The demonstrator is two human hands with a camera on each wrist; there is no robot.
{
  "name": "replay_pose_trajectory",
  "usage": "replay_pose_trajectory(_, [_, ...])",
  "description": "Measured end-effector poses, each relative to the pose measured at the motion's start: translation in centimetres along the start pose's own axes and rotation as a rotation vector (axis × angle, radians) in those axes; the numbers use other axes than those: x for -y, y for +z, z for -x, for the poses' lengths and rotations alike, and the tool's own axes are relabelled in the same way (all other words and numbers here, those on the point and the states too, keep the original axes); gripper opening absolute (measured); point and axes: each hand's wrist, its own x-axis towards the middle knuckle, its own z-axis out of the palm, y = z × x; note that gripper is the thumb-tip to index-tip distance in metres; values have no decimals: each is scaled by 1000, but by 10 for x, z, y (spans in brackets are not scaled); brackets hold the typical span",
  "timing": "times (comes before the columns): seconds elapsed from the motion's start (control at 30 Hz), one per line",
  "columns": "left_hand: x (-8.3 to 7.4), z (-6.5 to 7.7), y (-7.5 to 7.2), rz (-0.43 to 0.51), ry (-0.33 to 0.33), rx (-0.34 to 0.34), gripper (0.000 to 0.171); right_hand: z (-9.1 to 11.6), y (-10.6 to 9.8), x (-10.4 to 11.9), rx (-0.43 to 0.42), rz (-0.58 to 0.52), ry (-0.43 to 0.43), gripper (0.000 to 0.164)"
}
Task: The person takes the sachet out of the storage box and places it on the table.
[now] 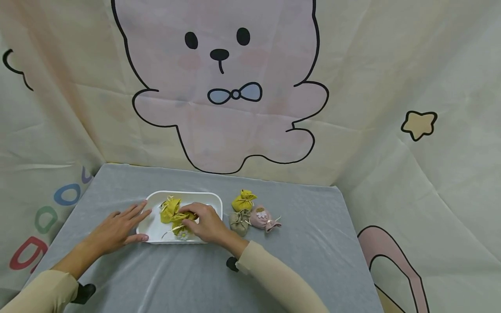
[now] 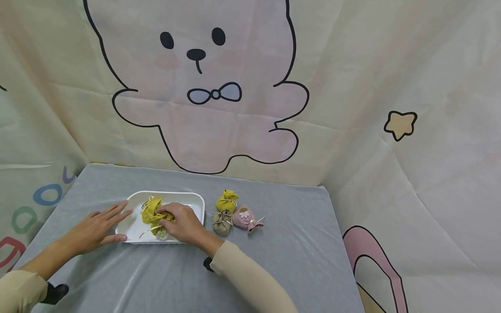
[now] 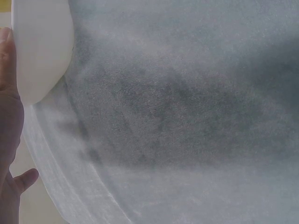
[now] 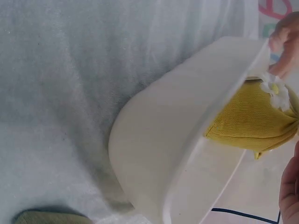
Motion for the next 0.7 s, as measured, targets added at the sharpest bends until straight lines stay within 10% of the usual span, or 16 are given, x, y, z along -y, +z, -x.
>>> replay_pose_trajectory(0.7, [-2, 0, -4, 27, -36, 57, 88, 9, -41, 6, -76, -59, -54, 24])
